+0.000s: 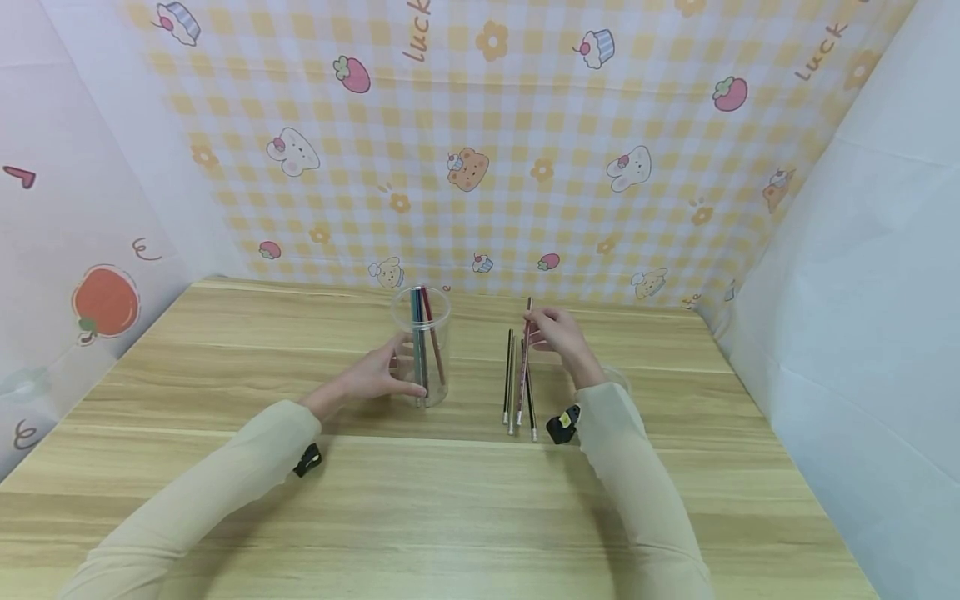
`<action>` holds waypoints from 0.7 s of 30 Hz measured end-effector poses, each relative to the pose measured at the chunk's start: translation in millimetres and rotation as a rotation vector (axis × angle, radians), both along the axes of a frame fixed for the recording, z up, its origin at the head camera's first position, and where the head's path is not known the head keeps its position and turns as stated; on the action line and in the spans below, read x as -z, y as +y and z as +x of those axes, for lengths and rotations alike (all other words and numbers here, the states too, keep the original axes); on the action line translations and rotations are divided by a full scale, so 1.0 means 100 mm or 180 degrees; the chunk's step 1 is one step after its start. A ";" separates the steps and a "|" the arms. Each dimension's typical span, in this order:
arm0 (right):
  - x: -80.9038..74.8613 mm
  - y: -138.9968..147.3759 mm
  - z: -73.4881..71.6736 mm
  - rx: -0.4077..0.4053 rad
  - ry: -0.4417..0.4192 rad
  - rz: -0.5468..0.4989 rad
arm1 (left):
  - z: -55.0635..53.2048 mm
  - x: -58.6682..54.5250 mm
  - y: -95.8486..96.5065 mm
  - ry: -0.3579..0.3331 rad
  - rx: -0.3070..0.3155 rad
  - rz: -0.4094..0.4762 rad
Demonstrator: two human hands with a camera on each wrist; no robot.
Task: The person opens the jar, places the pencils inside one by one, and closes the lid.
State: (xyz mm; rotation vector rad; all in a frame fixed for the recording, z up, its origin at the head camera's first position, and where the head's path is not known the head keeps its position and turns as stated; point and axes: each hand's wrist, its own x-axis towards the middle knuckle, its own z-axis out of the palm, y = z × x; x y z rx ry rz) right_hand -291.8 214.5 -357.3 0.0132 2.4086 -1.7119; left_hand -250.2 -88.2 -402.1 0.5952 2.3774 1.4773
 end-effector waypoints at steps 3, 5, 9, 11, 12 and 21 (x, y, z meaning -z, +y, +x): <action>-0.04 -0.04 0.02 -0.0022 0.0034 -0.0006 | 0.00 0.00 0.00 -0.0008 -0.0001 0.0003; -0.07 -0.07 0.04 -0.0038 0.0094 -0.0007 | 0.00 0.00 0.00 -0.0010 -0.0009 0.0000; -0.13 -0.11 0.06 -0.0075 0.0207 -0.0036 | 0.00 0.01 0.00 0.0004 -0.0013 -0.0010; -0.17 -0.13 0.07 -0.0099 0.0247 -0.0063 | 0.00 0.01 0.00 0.0013 -0.0011 -0.0014; -0.18 -0.14 0.07 -0.0099 0.0264 -0.0098 | 0.00 0.01 0.00 0.0015 -0.0010 -0.0017; -0.38 -0.20 0.09 -0.0004 0.0438 -0.0318 | 0.01 0.00 0.00 0.0011 -0.0028 -0.0025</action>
